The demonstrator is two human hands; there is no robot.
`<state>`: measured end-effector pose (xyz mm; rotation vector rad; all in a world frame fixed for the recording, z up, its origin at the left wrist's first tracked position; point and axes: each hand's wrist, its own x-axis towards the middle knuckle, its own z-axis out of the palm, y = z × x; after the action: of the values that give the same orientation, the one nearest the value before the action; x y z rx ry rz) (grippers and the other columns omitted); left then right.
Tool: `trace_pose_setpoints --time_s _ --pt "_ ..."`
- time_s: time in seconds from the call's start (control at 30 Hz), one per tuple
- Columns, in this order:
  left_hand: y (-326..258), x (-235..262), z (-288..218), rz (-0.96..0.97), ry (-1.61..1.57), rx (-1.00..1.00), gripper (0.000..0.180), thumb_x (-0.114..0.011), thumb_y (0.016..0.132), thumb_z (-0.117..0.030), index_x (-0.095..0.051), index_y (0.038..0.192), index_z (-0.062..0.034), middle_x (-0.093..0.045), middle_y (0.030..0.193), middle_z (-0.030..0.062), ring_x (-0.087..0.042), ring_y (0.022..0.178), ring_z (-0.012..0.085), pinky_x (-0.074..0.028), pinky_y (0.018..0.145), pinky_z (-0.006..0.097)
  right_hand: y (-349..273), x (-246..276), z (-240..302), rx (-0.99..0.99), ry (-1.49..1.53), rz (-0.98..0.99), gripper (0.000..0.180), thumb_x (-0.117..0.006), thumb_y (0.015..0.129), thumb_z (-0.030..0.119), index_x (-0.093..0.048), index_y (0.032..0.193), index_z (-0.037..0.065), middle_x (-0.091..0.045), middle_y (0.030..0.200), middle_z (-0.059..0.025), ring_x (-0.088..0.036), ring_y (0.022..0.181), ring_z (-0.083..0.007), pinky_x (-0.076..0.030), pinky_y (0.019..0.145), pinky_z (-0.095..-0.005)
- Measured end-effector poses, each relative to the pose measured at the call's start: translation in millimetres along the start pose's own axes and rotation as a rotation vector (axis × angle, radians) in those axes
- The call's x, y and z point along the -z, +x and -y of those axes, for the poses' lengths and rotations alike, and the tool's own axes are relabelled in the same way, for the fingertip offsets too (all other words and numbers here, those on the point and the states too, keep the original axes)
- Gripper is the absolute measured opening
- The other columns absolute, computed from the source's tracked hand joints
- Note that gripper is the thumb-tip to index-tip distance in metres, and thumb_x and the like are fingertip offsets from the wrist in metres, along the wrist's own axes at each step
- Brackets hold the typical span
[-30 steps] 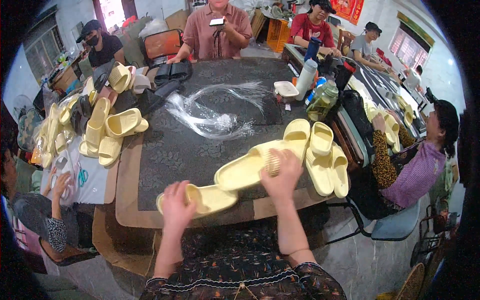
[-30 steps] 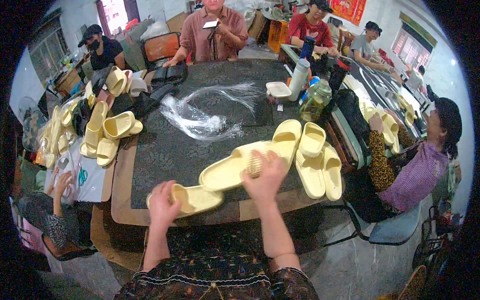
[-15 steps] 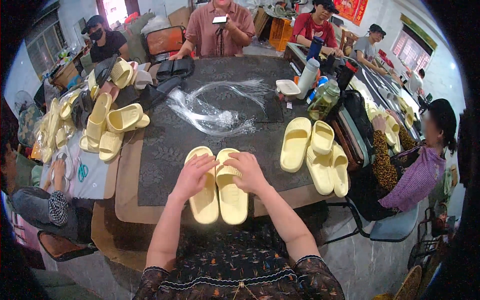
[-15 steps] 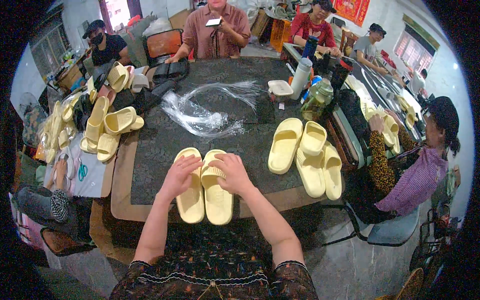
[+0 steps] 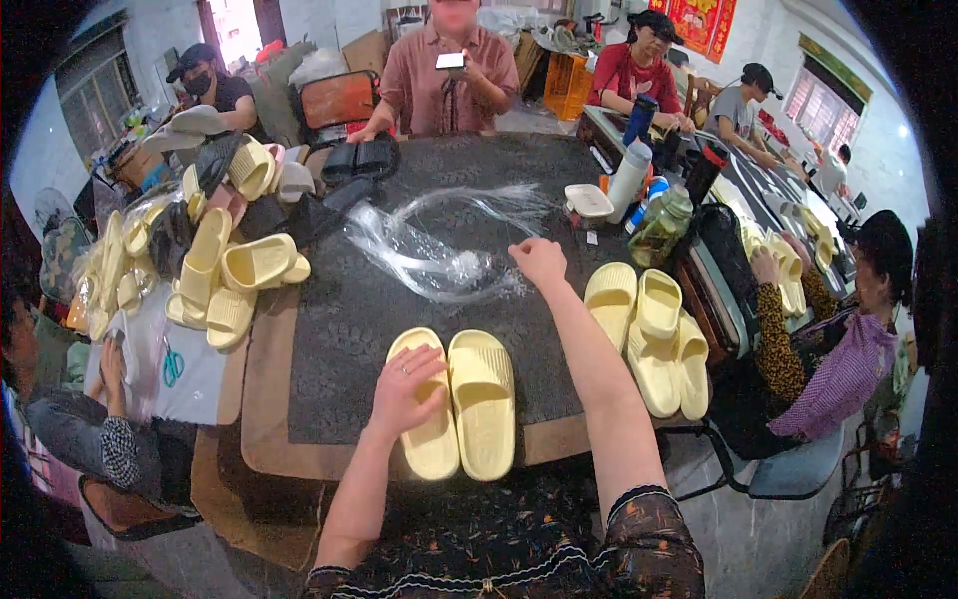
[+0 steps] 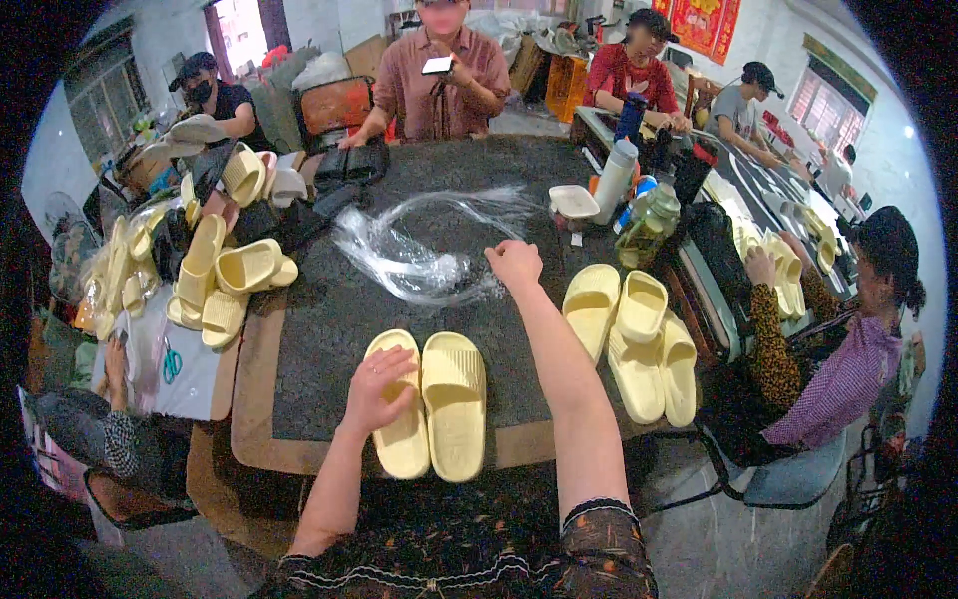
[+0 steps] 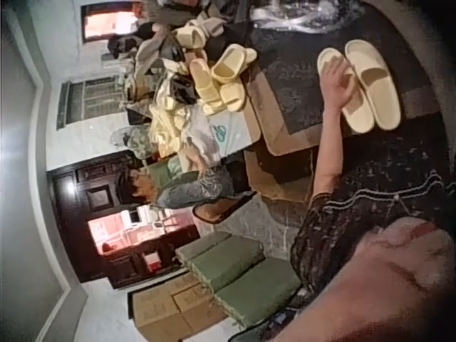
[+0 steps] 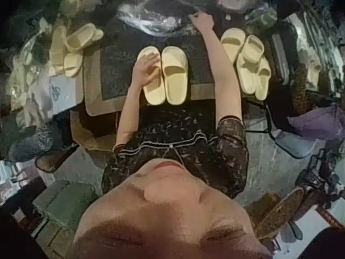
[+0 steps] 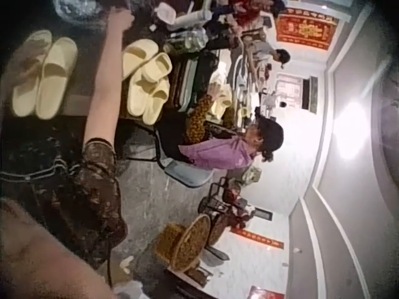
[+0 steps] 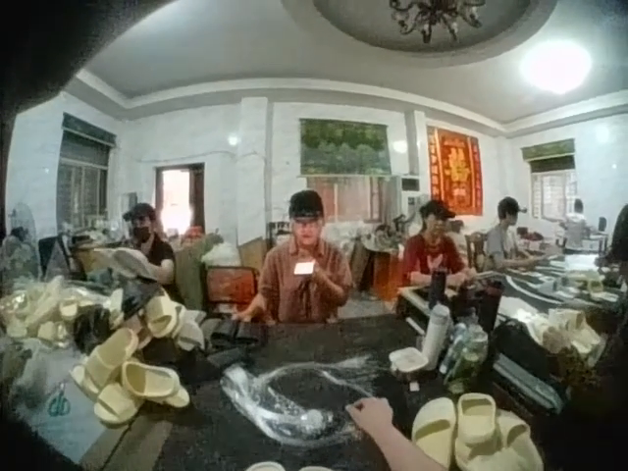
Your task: Inspecting and processing foam slippers at a manufacturing workstation.
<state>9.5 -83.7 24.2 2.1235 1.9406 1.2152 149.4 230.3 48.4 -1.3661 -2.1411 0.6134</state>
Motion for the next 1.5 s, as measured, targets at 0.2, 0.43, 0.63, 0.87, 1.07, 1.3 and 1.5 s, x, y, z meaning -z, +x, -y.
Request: trace_pose_setpoints --time_s 0.2,0.43,0.63,0.87,1.07,1.3,1.5 --pt "-1.7 5.1 -6.9 0.007 0.016 0.014 0.03 -0.066 0.075 -0.02 -0.066 0.104 -0.0144 -0.062 0.121 0.0051 -0.054 0.119 0.0237 -0.039 0.104 0.043 25.2 -42.2 -4.3 -0.179 -0.439 0.04 0.05 -0.072 0.069 0.048 -0.072 0.093 0.003 -0.068 0.103 -0.0171 -0.061 0.104 -0.0359 -0.052 0.086 -0.0402" --pt "2.1 6.7 -2.9 -0.021 -0.013 0.0 0.028 -0.066 0.075 -0.02 -0.066 0.103 -0.0142 -0.063 0.12 0.0054 -0.056 0.118 0.0231 -0.04 0.103 0.042 41.9 -20.2 -15.9 -0.211 0.23 -0.056 0.032 -0.069 0.075 0.028 -0.069 0.094 0.001 -0.07 0.094 -0.0113 -0.065 0.081 -0.0195 -0.051 0.072 -0.0313" --pt "3.9 2.8 -4.0 -0.012 0.003 0.0 0.028 -0.066 0.075 -0.019 -0.067 0.102 -0.0138 -0.063 0.119 0.0057 -0.056 0.118 0.0234 -0.04 0.103 0.042 40.6 57.2 -7.8 -0.091 1.243 -0.363 0.014 -0.063 0.087 0.021 -0.064 0.088 0.008 -0.068 0.084 -0.0012 -0.052 0.063 -0.0046 -0.038 0.052 -0.0193" --pt "-3.7 1.8 -5.6 -0.036 -0.015 0.008 0.028 -0.067 0.073 -0.018 -0.068 0.1 -0.0113 -0.065 0.115 0.0077 -0.056 0.117 0.025 -0.04 0.102 0.042 -4.0 145.0 17.9 0.182 1.332 -0.639 0.015 -0.061 0.091 0.023 -0.06 0.094 0.008 -0.068 0.087 -0.0037 -0.053 0.063 -0.0051 -0.039 0.051 -0.0187" --pt "1.4 5.5 -4.1 0.024 -0.048 0.03 0.033 -0.067 0.072 -0.023 -0.067 0.102 -0.0094 -0.063 0.117 0.01 -0.055 0.116 0.028 -0.04 0.102 0.042 -24.2 138.0 -2.0 0.067 1.055 -0.249 0.02 -0.059 0.093 0.025 -0.058 0.102 0.007 -0.069 0.094 -0.0064 -0.064 0.075 -0.0094 -0.046 0.056 -0.0192" --pt "61.7 22.3 11.9 0.188 -0.105 0.038 0.043 -0.061 0.086 -0.03 -0.059 0.122 -0.0079 -0.047 0.139 0.0128 -0.04 0.131 0.0308 -0.032 0.109 0.043 -44.8 122.4 -8.0 0.001 1.019 -0.166 0.02 -0.058 0.093 0.024 -0.058 0.1 0.005 -0.07 0.095 -0.0086 -0.066 0.077 -0.0115 -0.048 0.057 -0.0213" --pt "122.9 -39.9 51.4 0.432 0.254 -0.101 0.049 -0.053 0.091 -0.038 -0.051 0.132 -0.0108 -0.039 0.147 0.0099 -0.03 0.138 0.0305 -0.029 0.11 0.045 -62.8 122.5 5.7 0.041 1.068 -0.188 0.017 -0.057 0.095 0.025 -0.059 0.1 0.008 -0.069 0.094 -0.0058 -0.064 0.077 -0.0103 -0.046 0.058 -0.0202"
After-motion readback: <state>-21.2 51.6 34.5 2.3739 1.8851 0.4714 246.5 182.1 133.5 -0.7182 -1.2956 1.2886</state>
